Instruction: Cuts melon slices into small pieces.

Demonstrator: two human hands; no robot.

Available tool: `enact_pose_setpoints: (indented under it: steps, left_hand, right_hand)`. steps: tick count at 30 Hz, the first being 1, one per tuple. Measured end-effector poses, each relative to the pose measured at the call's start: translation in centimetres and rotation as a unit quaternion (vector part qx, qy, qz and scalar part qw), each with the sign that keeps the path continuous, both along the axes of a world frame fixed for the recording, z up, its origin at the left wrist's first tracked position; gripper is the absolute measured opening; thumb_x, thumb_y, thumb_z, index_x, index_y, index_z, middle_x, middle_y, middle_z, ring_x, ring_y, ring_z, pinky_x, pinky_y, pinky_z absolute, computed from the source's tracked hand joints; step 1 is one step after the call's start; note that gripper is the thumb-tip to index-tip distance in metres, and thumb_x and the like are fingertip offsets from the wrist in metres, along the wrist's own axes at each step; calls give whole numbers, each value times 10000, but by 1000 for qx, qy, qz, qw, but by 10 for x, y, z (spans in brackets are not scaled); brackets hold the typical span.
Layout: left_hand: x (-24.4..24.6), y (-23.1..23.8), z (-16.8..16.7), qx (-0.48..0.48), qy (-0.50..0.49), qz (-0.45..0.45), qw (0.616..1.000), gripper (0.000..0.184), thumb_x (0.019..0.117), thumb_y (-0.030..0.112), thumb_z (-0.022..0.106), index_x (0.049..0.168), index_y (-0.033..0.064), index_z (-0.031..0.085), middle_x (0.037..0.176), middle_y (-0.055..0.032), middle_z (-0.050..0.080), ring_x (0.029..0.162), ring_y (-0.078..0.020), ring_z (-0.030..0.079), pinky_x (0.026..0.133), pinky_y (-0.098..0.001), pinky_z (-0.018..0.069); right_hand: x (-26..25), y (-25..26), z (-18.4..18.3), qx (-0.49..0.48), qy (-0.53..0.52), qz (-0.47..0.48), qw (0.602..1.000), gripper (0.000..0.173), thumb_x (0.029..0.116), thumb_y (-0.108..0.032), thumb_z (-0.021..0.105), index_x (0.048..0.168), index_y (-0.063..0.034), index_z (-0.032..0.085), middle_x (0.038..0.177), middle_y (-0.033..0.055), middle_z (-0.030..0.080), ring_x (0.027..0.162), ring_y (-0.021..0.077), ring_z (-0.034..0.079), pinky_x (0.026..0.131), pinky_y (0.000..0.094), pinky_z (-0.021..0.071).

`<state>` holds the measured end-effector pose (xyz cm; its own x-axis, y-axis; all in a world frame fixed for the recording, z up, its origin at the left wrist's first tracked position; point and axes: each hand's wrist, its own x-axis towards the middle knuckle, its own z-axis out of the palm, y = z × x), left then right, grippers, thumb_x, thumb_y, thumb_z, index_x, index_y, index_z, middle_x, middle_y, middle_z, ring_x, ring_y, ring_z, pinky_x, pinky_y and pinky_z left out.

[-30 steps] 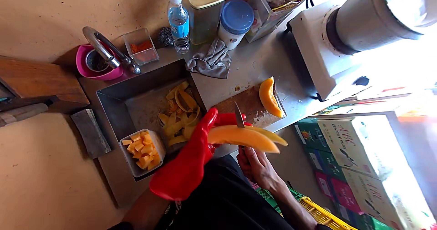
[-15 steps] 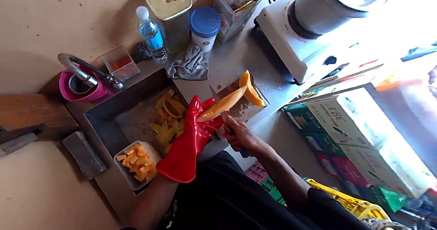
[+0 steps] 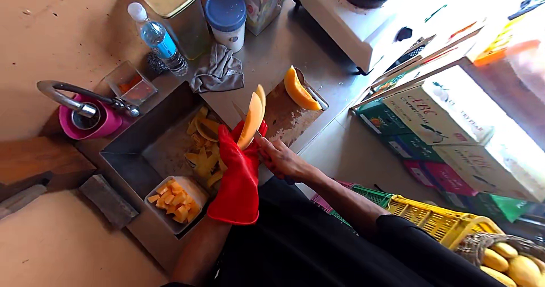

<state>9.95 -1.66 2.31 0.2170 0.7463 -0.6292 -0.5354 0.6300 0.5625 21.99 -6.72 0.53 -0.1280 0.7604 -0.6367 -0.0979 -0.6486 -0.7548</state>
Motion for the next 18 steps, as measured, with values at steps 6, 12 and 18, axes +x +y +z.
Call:
enact_pose_setpoints:
  steps: [6, 12, 18]
  left_hand:
    - [-38, 5, 10, 187, 40, -169, 967, 512, 1079, 534, 343, 1471, 237, 483, 1364, -45, 611, 1208, -201, 616, 983, -412, 546]
    - [-33, -4, 11, 122, -58, -123, 983, 566, 1051, 552, 419, 1480, 187, 478, 1416, -83, 588, 1269, -262, 597, 1024, -473, 536]
    - [-52, -7, 9, 213, -6, -185, 959, 510, 1072, 507, 404, 1555, 345, 375, 1528, 13, 490, 1347, -211, 524, 1061, -473, 498]
  right_hand:
    - [-3, -9, 8, -24, 54, 7, 998, 607, 1094, -563, 229, 745, -117, 450, 498, -18, 370, 365, 71, 371, 357, 209, 334]
    - [-4, -10, 7, -72, 144, 3, 987, 580, 1100, -546, 231, 738, -141, 434, 490, -43, 321, 357, 45, 324, 351, 185, 294]
    - [1, -5, 12, -85, 179, 23, 980, 573, 1095, -557, 240, 755, -140, 437, 485, -42, 303, 345, 35, 321, 340, 170, 297]
